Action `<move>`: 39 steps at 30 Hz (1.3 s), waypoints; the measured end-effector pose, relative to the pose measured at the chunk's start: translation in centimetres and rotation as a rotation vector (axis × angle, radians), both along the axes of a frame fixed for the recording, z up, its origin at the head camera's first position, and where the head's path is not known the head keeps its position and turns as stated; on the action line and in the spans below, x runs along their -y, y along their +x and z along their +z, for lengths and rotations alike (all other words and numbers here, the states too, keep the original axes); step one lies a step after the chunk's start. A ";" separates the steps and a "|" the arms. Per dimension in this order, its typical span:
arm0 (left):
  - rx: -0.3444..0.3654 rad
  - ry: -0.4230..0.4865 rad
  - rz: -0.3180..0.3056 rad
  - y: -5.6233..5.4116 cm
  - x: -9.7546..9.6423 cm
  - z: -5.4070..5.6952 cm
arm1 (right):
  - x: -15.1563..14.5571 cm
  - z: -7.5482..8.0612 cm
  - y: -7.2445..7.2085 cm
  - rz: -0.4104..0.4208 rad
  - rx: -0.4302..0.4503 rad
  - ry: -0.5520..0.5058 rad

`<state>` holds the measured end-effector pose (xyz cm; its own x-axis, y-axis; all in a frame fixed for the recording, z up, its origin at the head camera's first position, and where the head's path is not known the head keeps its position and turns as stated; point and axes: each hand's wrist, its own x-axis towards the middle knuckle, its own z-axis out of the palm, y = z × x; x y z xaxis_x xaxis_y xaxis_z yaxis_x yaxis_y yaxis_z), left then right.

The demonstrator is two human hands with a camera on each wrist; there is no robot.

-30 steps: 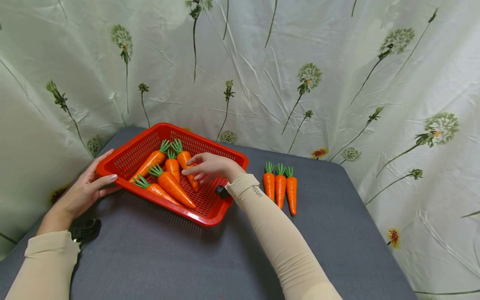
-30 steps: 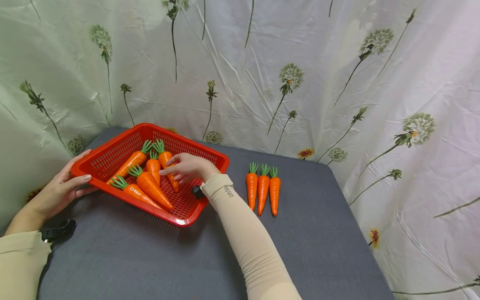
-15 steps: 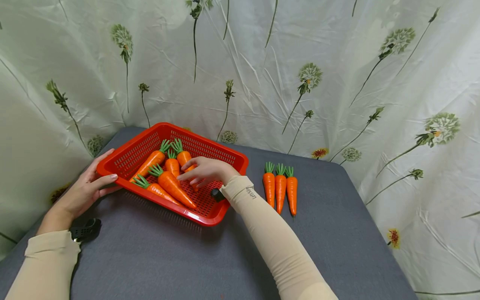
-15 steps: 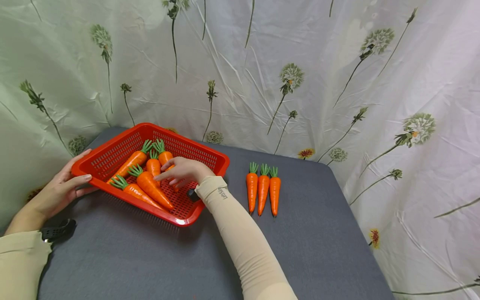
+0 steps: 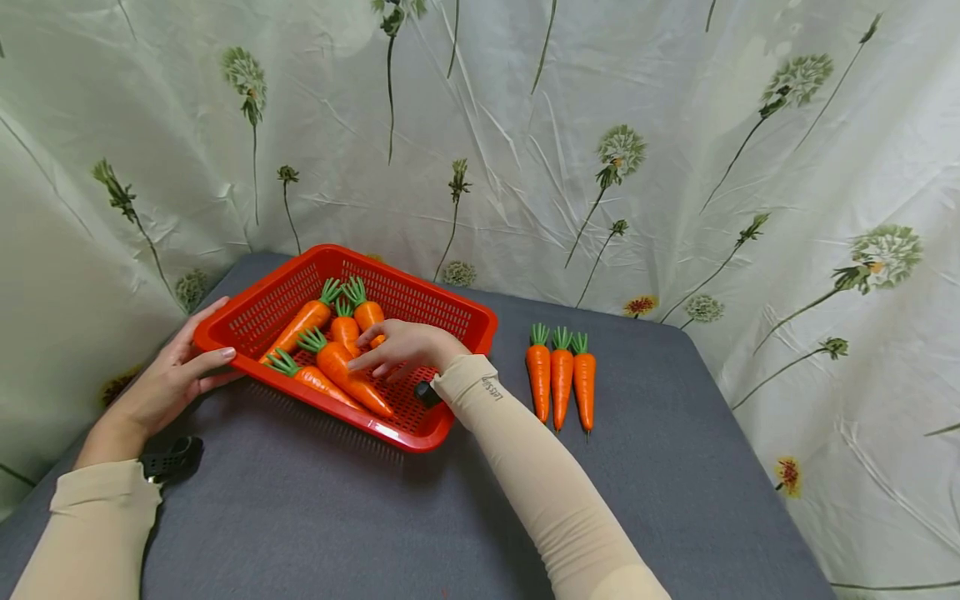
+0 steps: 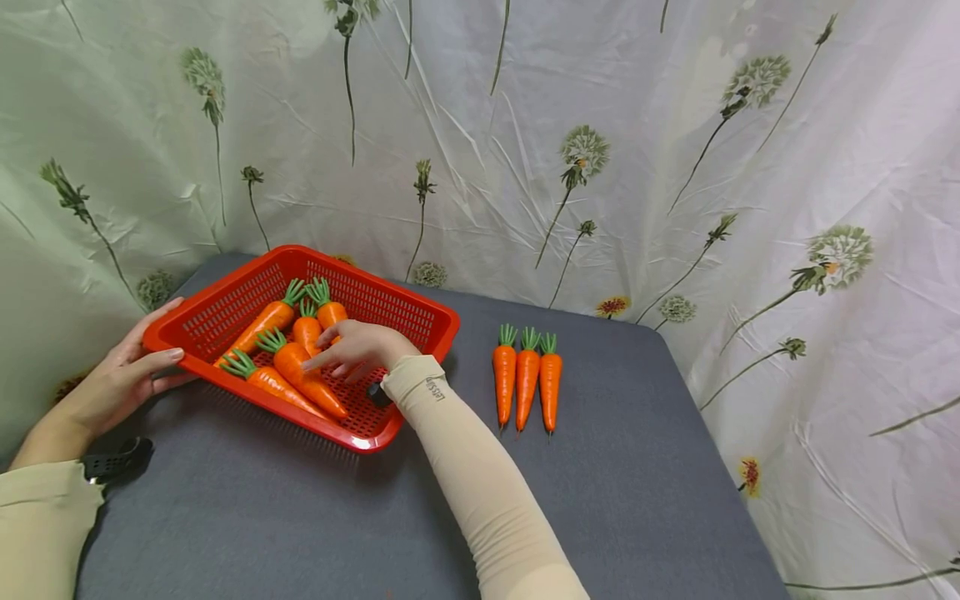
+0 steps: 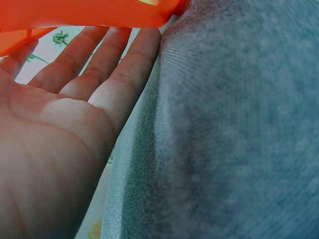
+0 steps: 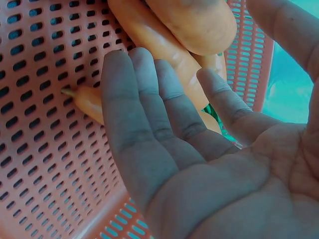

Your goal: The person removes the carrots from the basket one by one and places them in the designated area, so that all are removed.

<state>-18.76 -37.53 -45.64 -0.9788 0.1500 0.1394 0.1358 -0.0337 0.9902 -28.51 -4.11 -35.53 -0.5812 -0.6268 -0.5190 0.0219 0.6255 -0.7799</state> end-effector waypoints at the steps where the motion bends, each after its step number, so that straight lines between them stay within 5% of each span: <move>1: 0.001 0.003 0.001 0.0 0.0 0.0 | 0.1 -0.1 0.0 0.003 0.002 0.004; 39: -0.017 0.027 -0.010 0.1 -0.1 0.1 | 1.3 -0.7 0.7 0.011 0.002 0.063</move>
